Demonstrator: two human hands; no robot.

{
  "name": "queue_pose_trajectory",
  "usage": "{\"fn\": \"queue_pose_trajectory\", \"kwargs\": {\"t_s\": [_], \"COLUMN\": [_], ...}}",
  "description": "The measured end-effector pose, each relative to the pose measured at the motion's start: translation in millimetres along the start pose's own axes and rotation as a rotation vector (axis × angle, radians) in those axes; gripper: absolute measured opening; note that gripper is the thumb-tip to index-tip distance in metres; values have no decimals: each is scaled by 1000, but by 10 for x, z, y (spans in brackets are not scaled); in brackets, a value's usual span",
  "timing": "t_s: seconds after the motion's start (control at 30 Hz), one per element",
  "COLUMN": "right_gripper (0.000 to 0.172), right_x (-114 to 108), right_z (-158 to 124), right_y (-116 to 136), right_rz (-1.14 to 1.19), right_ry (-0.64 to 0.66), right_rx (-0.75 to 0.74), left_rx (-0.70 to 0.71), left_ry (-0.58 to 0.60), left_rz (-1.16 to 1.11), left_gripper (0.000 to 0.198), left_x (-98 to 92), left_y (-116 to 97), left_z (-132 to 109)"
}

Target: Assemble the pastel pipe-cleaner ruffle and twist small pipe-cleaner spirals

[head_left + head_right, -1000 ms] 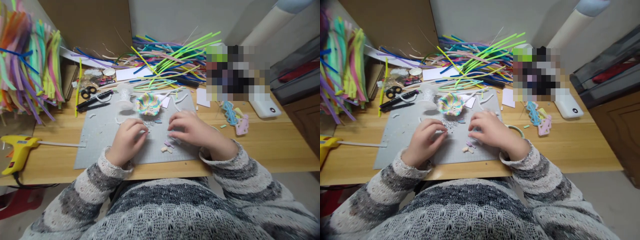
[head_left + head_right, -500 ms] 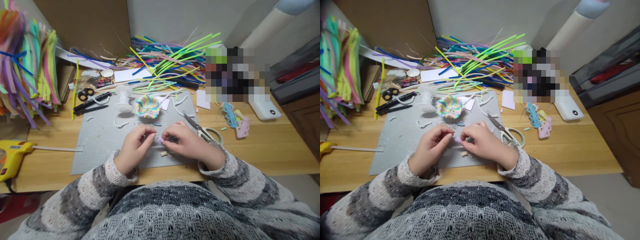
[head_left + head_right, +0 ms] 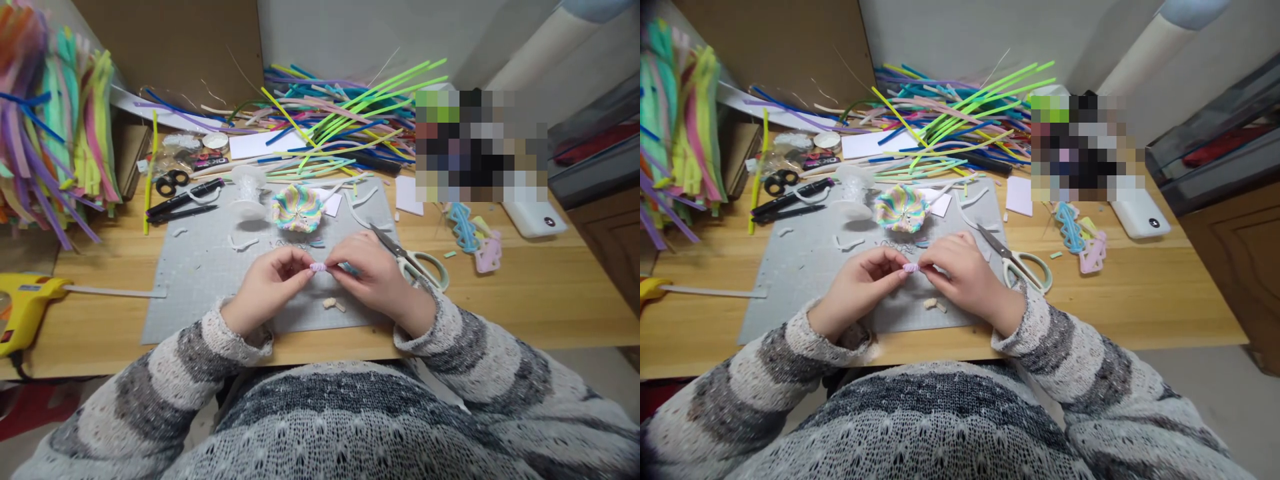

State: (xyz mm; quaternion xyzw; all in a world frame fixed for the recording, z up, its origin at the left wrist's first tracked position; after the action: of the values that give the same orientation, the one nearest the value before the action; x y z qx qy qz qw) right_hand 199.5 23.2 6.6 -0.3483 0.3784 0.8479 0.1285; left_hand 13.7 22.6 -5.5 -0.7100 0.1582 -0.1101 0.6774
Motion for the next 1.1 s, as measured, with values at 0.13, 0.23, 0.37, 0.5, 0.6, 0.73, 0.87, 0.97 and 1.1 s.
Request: {"fn": "queue_pose_trajectory", "kwargs": {"t_s": [0.13,0.23,0.37,0.5,0.6,0.73,0.87,0.97,1.1], "right_gripper": [7,7,8,11,13,11,12,13,12], "right_x": [0,4,13,20,32,46,50,44,39], "right_z": [-8,-16,-21,-16,-10,-6,-4,-2,-8], "right_y": [-4,2,-19,-33,-16,7,10,11,12], "right_rz": [-61,-71,-23,50,95,97,90,100,107], "right_ry": [-34,-43,-28,5,45,62,70,43,19], "right_rx": [-51,-74,-27,21,57,95,101,102,102], "left_rx": [-43,-47,27,168,286,393,396,323,341], "left_ry": [23,14,-44,-93,-116,-94,-95,-143,-162], "left_rz": [-52,-50,-14,173,385,497,492,448,454], "left_gripper": [10,10,10,5,8,12,11,10,9], "left_x": [13,24,14,-10,-27,-31,-18,-20,-31], "left_y": [-49,-43,-20,-32,-53,-78,-89,-75,-82], "left_z": [7,17,12,-21,-51,-80,-92,-88,-69]}}
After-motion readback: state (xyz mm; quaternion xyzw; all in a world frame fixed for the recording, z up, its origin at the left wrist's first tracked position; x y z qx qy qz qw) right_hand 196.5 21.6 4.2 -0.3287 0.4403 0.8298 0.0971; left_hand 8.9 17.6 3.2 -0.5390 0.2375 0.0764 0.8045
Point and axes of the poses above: each hand's wrist, its own z-axis towards the middle knuckle, its own x-axis out of the palm, y = z × x, the point moved 2 cm from there along z, towards the middle knuckle, and after that the axes turned 1 degree about x, right-handed, at the moved point
